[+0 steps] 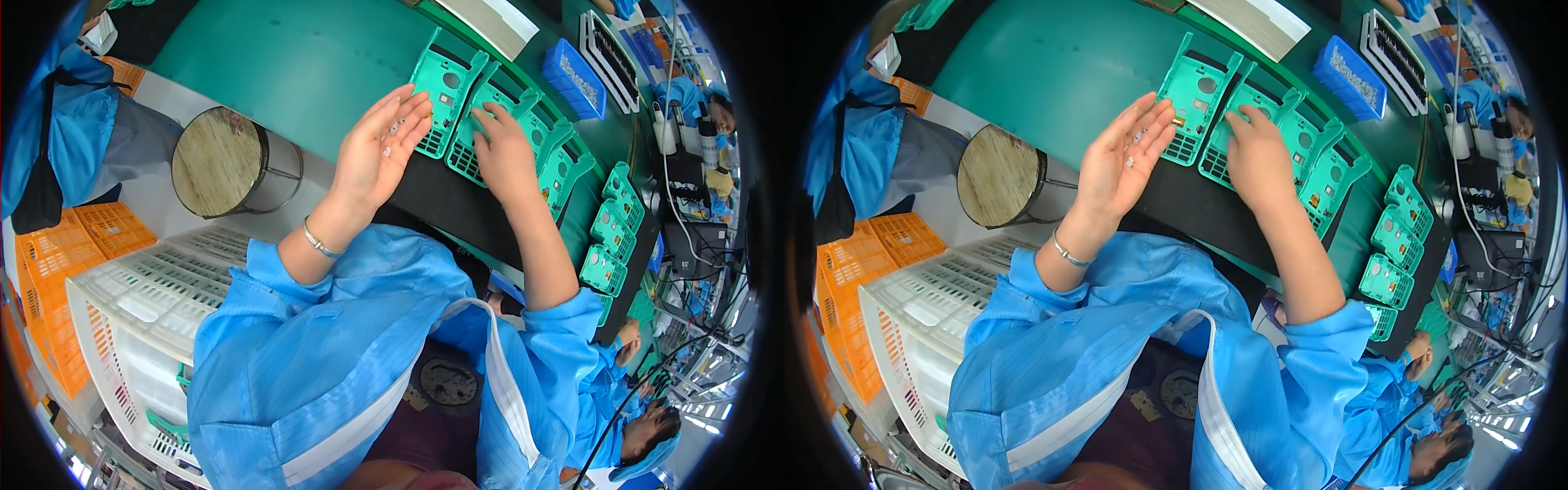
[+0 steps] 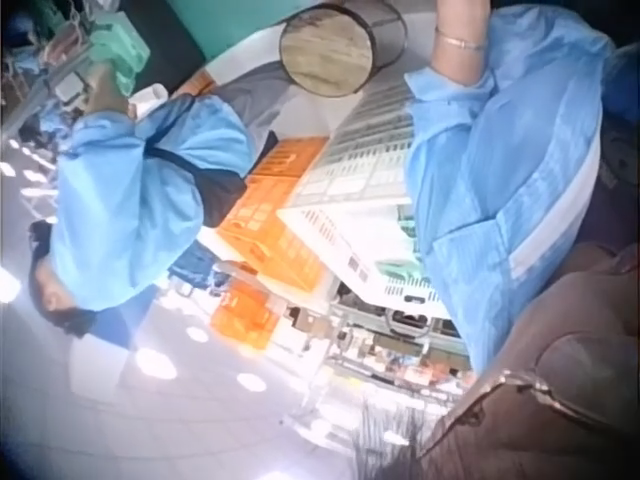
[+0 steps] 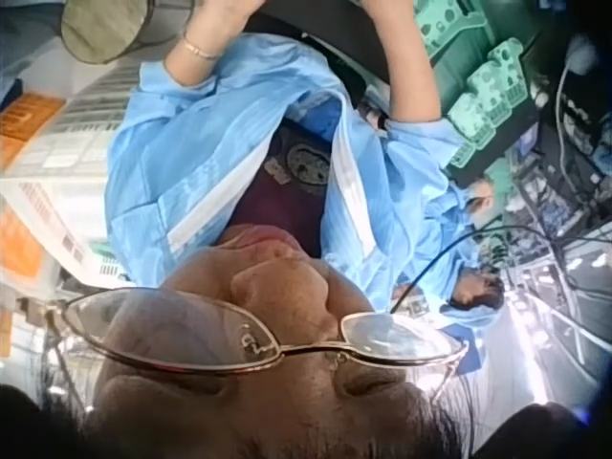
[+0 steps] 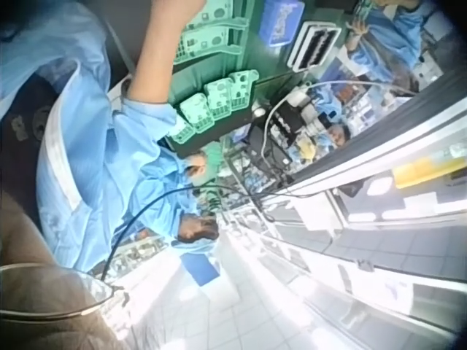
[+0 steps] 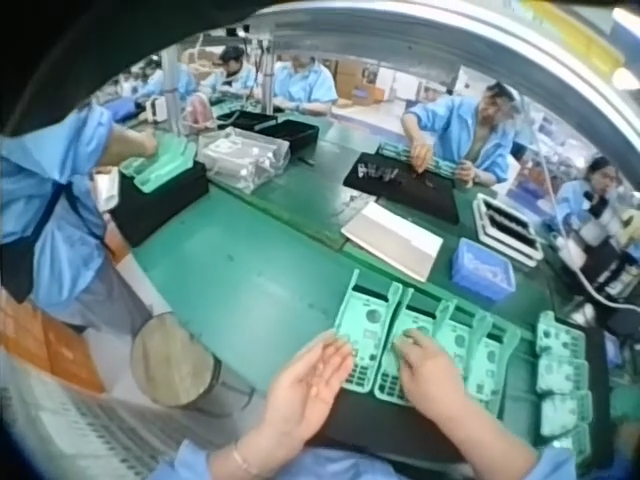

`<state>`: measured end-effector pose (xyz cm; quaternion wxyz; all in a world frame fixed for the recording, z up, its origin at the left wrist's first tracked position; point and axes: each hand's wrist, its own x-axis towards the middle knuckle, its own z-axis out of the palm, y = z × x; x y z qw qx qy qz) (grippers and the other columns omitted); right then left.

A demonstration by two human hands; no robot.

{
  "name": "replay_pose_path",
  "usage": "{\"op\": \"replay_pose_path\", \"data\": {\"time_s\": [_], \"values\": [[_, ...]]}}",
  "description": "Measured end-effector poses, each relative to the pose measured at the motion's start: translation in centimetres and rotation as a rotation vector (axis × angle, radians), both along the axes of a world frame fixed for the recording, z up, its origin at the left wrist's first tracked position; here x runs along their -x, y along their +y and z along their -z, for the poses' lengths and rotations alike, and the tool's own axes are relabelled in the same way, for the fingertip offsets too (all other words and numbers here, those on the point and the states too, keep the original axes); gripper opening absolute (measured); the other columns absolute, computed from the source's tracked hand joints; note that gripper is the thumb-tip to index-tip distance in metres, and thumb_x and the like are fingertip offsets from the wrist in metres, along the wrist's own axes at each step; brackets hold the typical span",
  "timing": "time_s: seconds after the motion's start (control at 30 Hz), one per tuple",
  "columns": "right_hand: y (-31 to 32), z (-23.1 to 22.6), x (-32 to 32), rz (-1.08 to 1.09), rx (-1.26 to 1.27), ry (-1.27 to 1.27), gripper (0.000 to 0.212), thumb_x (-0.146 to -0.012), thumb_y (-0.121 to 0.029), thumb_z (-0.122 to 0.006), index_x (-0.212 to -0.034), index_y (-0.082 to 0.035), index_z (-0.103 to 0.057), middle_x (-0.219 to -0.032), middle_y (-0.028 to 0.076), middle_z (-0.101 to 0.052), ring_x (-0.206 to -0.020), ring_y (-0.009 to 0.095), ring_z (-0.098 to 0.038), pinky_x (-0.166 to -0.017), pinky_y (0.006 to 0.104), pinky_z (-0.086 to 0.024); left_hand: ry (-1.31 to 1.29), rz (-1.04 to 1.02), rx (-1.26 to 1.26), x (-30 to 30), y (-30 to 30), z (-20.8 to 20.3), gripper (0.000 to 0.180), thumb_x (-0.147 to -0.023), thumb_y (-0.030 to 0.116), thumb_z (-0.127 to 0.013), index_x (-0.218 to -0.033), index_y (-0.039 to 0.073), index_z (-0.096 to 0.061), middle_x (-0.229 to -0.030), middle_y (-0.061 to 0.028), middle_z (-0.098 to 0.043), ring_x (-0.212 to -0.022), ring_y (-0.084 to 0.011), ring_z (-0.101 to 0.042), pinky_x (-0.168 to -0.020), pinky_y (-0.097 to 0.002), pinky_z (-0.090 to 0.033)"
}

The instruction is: The person assembles electronic components by hand, placing small electronic components into green plastic housings on an assembly line.

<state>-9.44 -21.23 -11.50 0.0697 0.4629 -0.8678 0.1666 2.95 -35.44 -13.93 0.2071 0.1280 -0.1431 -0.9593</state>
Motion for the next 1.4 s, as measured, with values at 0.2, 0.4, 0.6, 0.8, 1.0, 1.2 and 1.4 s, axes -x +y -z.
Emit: {"op": "replay_pose_path", "data": {"time_s": [0.2, 0.4, 0.6, 0.8, 1.0, 1.2, 1.4], "values": [[-3.5, -2.6, -5.2, -0.258, 0.179, -0.018, 0.016, -0.073, -0.007, -0.060, -0.089, -0.005, -0.061, -0.087, 0.009, -0.059, -0.079, 0.027, -0.059, -0.068, 0.0373, -0.049, 0.022, 0.042, -0.040, -0.6, 0.1, 0.2, 0.039, -0.093, 0.018, -0.045, -0.126, -0.003, -0.039, -0.120, -0.0183, -0.048, -0.114, -0.0232, -0.047, -0.098, -0.0342, -0.039], [-4.9, -2.8, -4.3, -0.383, 0.013, 0.135, 0.017, -0.070, -0.008, -0.058, -0.086, -0.004, -0.059, -0.085, 0.008, -0.059, -0.073, 0.026, -0.059, -0.059, 0.0353, -0.049, 0.035, 0.095, 0.048, -0.7, 0.2, 0.0, 0.042, -0.094, 0.020, -0.044, -0.129, -0.003, -0.039, -0.118, -0.0113, -0.049, -0.107, -0.0157, -0.050, -0.094, -0.0298, -0.040], [-5.6, -3.0, -3.6, -0.365, -0.049, 0.040, 0.010, -0.078, -0.011, -0.059, -0.085, -0.004, -0.061, -0.077, 0.006, -0.062, -0.065, 0.019, -0.062, -0.055, 0.0302, -0.049, -0.001, 0.136, 0.028, -0.8, -0.4, 0.0, 0.042, -0.094, 0.019, -0.043, -0.129, -0.003, -0.039, -0.116, -0.0107, -0.051, -0.108, -0.0159, -0.050, -0.095, -0.0315, -0.039], [-7.8, -3.6, 0.3, 0.276, 0.005, -0.831, 0.025, -0.078, -0.021, -0.059, -0.086, 0.003, -0.063, -0.072, 0.007, -0.063, -0.060, 0.013, -0.060, -0.055, 0.0247, -0.049, -0.077, -0.071, 0.071, -0.8, -2.1, 1.0, 0.035, -0.092, 0.013, -0.047, -0.121, -0.006, -0.043, -0.120, -0.0188, -0.049, -0.114, -0.0237, -0.049, -0.097, -0.0331, -0.041], [-10.1, -2.4, 1.5, 0.309, -0.054, -0.930, 0.022, -0.078, -0.017, -0.057, -0.086, 0.003, -0.063, -0.075, 0.008, -0.063, -0.061, 0.014, -0.062, -0.055, 0.0260, -0.051, -0.109, -0.074, 0.032, -0.8, -2.7, 2.7, 0.030, -0.091, 0.011, -0.048, -0.116, -0.005, -0.046, -0.116, -0.0170, -0.051, -0.109, -0.0220, -0.051, -0.096, -0.0320, -0.042], [-11.2, -1.7, 2.6, 0.288, -0.139, -0.943, 0.021, -0.077, -0.015, -0.056, -0.083, 0.004, -0.061, -0.075, 0.009, -0.063, -0.061, 0.016, -0.061, -0.054, 0.0268, -0.051, -0.095, -0.064, 0.049, -0.9, -2.8, 2.7, 0.027, -0.091, 0.010, -0.048, -0.114, -0.003, -0.048, -0.111, -0.0141, -0.053, -0.103, -0.0191, -0.053, -0.093, -0.0305, -0.042], [-12.5, -2.8, 3.2, 0.274, -0.282, -0.915, 0.021, -0.076, -0.014, -0.056, -0.083, 0.005, -0.061, -0.074, 0.010, -0.062, -0.059, 0.017, -0.061, -0.054, 0.0283, -0.051, -0.095, -0.050, 0.062, -0.8, -3.0, 2.7, 0.027, -0.090, 0.010, -0.048, -0.114, -0.003, -0.047, -0.112, -0.0140, -0.053, -0.103, -0.0190, -0.053, -0.093, -0.0302, -0.042]]}}
